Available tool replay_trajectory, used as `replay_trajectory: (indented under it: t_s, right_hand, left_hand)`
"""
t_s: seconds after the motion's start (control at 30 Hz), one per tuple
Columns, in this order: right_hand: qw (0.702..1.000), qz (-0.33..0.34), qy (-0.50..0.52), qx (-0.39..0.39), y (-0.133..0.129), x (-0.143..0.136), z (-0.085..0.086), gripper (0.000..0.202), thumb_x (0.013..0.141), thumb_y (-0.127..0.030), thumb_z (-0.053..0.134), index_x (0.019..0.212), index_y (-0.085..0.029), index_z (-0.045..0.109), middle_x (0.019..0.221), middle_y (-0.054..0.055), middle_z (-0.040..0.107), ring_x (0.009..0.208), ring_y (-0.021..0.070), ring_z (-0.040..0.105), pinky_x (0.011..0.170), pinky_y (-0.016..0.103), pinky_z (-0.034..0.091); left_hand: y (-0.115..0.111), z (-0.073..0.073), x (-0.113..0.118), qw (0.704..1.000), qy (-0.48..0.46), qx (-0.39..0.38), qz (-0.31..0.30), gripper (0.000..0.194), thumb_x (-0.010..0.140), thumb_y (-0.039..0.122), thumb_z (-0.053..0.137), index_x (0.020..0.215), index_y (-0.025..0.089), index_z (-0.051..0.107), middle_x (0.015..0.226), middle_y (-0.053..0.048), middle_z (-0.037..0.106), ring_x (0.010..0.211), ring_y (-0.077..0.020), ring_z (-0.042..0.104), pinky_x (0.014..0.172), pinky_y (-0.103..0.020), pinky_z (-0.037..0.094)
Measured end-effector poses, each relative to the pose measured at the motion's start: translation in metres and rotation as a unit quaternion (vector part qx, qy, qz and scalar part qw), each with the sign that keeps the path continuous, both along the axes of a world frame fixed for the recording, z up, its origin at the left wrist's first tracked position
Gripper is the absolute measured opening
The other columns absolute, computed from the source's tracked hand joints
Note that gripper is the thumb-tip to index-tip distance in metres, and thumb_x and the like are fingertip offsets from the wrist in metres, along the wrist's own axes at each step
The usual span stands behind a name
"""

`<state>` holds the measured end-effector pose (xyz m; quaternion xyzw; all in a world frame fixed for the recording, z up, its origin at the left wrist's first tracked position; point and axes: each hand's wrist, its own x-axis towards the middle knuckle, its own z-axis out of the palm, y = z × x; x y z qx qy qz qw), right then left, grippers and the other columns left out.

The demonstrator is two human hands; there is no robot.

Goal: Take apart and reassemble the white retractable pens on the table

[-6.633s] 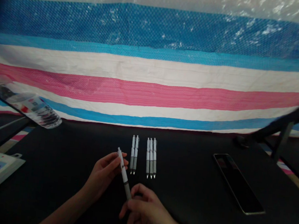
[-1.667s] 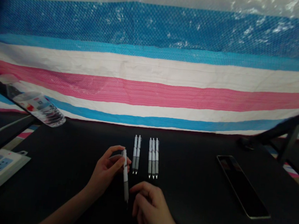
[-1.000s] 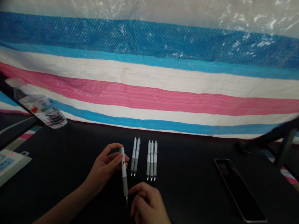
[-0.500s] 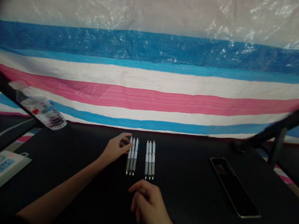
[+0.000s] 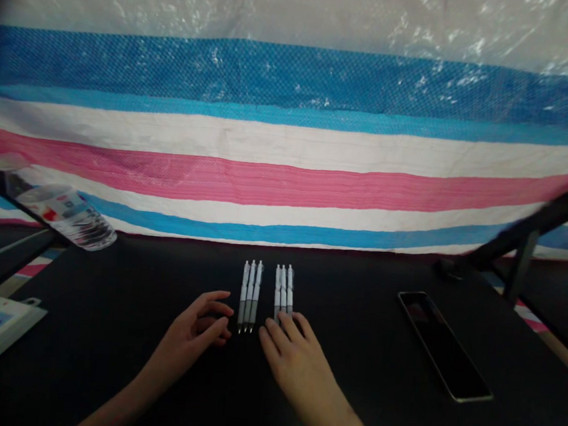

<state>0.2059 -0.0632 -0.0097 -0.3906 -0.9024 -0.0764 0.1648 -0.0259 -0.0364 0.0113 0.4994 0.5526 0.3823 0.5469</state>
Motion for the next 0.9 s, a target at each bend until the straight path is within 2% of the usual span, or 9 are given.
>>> replay_trajectory:
  t_s: [0.13, 0.27, 0.37, 0.47, 0.57, 0.63, 0.7, 0.8, 0.9]
  right_hand:
    - [1.0, 0.024, -0.002, 0.002, 0.001, -0.004, 0.0, 0.017, 0.099, -0.008, 0.056, 0.108, -0.014, 0.07, 0.104, 0.01, 0.076, 0.101, 0.0271, 0.065, 0.094, 0.046, 0.05]
    - [0.998, 0.055, 0.028, 0.002, 0.002, -0.003, 0.011, 0.018, 0.1, -0.007, 0.054, 0.096, -0.015, 0.07, 0.101, 0.01, 0.074, 0.099, 0.0252, 0.063, 0.098, 0.046, 0.049]
    - [0.992, 0.061, 0.112, -0.018, 0.001, 0.003, 0.021, 0.018, 0.101, -0.01, 0.052, 0.099, -0.015, 0.07, 0.104, 0.01, 0.072, 0.1, 0.0245, 0.063, 0.092, 0.043, 0.052]
    - [0.966, 0.02, 0.256, -0.034, -0.003, 0.008, 0.028, 0.018, 0.099, -0.009, 0.055, 0.106, -0.018, 0.068, 0.095, 0.009, 0.069, 0.087, 0.0217, 0.063, 0.072, 0.034, 0.054]
    - [0.901, -0.068, 0.427, -0.04, -0.013, 0.008, 0.027, 0.013, 0.093, -0.011, 0.065, 0.1, -0.023, 0.064, 0.077, 0.002, 0.063, 0.07, 0.0183, 0.061, 0.061, 0.031, 0.051]
    - [0.826, -0.167, 0.533, -0.07, -0.02, 0.005, 0.025, 0.012, 0.092, -0.02, 0.07, 0.095, -0.024, 0.059, 0.072, -0.001, 0.06, 0.063, 0.0167, 0.06, 0.057, 0.029, 0.05]
    - [0.738, -0.219, 0.622, -0.143, -0.025, 0.0, 0.024, 0.017, 0.095, -0.033, 0.068, 0.092, -0.025, 0.053, 0.069, -0.002, 0.061, 0.058, 0.015, 0.059, 0.053, 0.027, 0.048]
    - [0.634, -0.186, 0.691, -0.292, -0.028, -0.01, 0.026, 0.029, 0.097, -0.045, 0.063, 0.086, -0.026, 0.044, 0.062, -0.003, 0.066, 0.052, 0.0145, 0.061, 0.049, 0.024, 0.048]
    - [0.565, -0.141, 0.69, -0.429, -0.028, -0.022, 0.022, 0.039, 0.092, -0.05, 0.069, 0.082, -0.025, 0.04, 0.064, 0.0, 0.072, 0.053, 0.0164, 0.067, 0.049, 0.024, 0.048]
  left_hand:
    - [-0.004, -0.006, 0.001, 0.997, -0.035, 0.055, 0.03, 0.036, 0.085, 0.03, 0.07, 0.118, 0.02, 0.06, 0.097, -0.004, 0.069, 0.074, -0.0199, 0.072, 0.066, -0.034, 0.063]
    - [-0.009, -0.012, -0.002, 0.995, -0.026, 0.091, 0.025, 0.031, 0.088, 0.027, 0.068, 0.117, 0.023, 0.061, 0.095, -0.003, 0.07, 0.073, -0.0188, 0.071, 0.066, -0.032, 0.063]
    - [-0.014, -0.012, -0.002, 0.994, -0.019, 0.103, 0.029, 0.026, 0.089, 0.026, 0.066, 0.115, 0.023, 0.061, 0.093, -0.002, 0.07, 0.071, -0.0179, 0.07, 0.065, -0.031, 0.062]
    - [-0.016, -0.01, -0.001, 0.993, -0.018, 0.114, 0.034, 0.025, 0.09, 0.026, 0.065, 0.114, 0.023, 0.062, 0.092, -0.002, 0.07, 0.07, -0.0173, 0.07, 0.065, -0.031, 0.062]
    - [-0.017, -0.007, -0.001, 0.992, -0.026, 0.116, 0.042, 0.024, 0.09, 0.028, 0.065, 0.113, 0.023, 0.062, 0.091, -0.001, 0.069, 0.068, -0.0165, 0.069, 0.063, -0.03, 0.06]
    - [-0.018, -0.003, 0.0, 0.993, -0.037, 0.105, 0.043, 0.025, 0.088, 0.029, 0.067, 0.112, 0.023, 0.063, 0.085, 0.0, 0.067, 0.065, -0.0164, 0.068, 0.061, -0.029, 0.059]
    - [-0.017, 0.0, 0.001, 0.995, -0.053, 0.079, 0.035, 0.028, 0.087, 0.032, 0.068, 0.113, 0.022, 0.063, 0.077, 0.002, 0.065, 0.062, -0.0166, 0.066, 0.057, -0.028, 0.057]
    - [-0.017, 0.003, 0.002, 0.995, -0.097, 0.023, 0.016, 0.039, 0.083, 0.037, 0.073, 0.117, 0.021, 0.061, 0.07, 0.003, 0.064, 0.058, -0.0167, 0.063, 0.051, -0.027, 0.054]
    - [-0.016, -0.001, 0.003, 0.99, -0.142, -0.011, 0.022, 0.04, 0.079, 0.041, 0.079, 0.111, 0.02, 0.064, 0.067, 0.003, 0.064, 0.054, -0.0147, 0.06, 0.049, -0.024, 0.05]
